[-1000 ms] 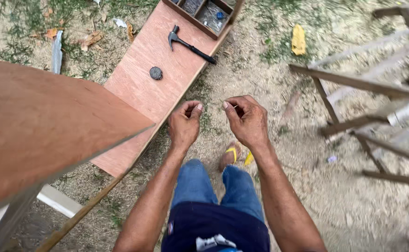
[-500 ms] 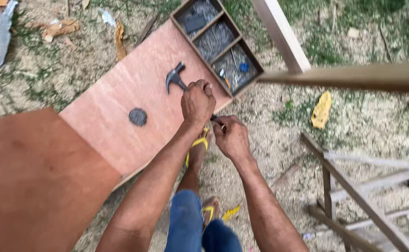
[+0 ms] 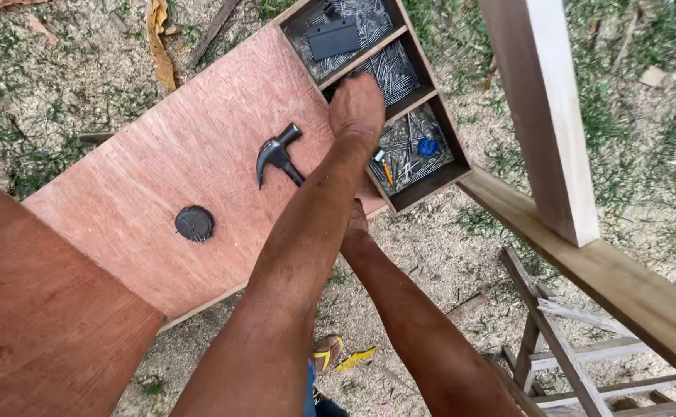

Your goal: The person hammers nails into a wooden frame structure, holding nails against the wood and driving them in with a claw hammer. They then use a tape measure and pencil to mark measurements on the frame boards, and resume hammering nails into the frame.

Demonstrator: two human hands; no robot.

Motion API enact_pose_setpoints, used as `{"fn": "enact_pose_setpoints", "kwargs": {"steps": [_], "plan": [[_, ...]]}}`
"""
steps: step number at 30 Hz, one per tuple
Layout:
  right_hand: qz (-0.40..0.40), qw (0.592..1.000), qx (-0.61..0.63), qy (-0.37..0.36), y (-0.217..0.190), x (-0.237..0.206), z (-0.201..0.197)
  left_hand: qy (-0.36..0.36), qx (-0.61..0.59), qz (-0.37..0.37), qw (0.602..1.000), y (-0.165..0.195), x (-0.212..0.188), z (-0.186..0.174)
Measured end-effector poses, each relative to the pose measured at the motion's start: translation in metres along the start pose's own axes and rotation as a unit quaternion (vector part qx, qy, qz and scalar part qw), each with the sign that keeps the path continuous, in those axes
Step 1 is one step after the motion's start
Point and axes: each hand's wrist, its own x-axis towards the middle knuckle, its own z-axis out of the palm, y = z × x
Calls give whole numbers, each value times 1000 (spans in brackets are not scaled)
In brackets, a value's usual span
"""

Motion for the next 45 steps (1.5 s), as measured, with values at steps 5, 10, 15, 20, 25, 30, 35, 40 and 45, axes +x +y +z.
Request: {"fn": "enact_pose_setpoints", "kwargs": {"steps": [5, 10, 15, 20, 25, 30, 35, 40, 45], "plan": [[-9, 1000, 4, 0, -5, -3, 8, 28, -16, 2, 999, -1, 4, 7], [-16, 1000, 12, -1, -11, -19, 14, 96, -10, -4, 995, 6, -3, 9], [-9, 999, 29, 12, -9, -36, 12, 17, 8, -20, 1000, 12, -5, 3], [32, 997, 59, 28, -4, -51, -3, 24, -54, 73, 996, 6, -18, -6], [171, 967, 184, 51, -5, -73, -23, 114, -96, 216, 965, -4, -26, -14], [178, 962, 204, 25, 1, -76, -22, -32, -111, 162, 980, -1, -26, -10], [147, 967, 207, 1, 16, -69, -6, -24, 58, 318, 946, 5, -17, -3], [128, 976, 173, -35, 25, -65, -1, -154, 137, 299, 932, 10, 3, -1], [138, 972, 179, -68, 25, -55, -6, -67, 144, 338, 927, 11, 9, 3]]}}
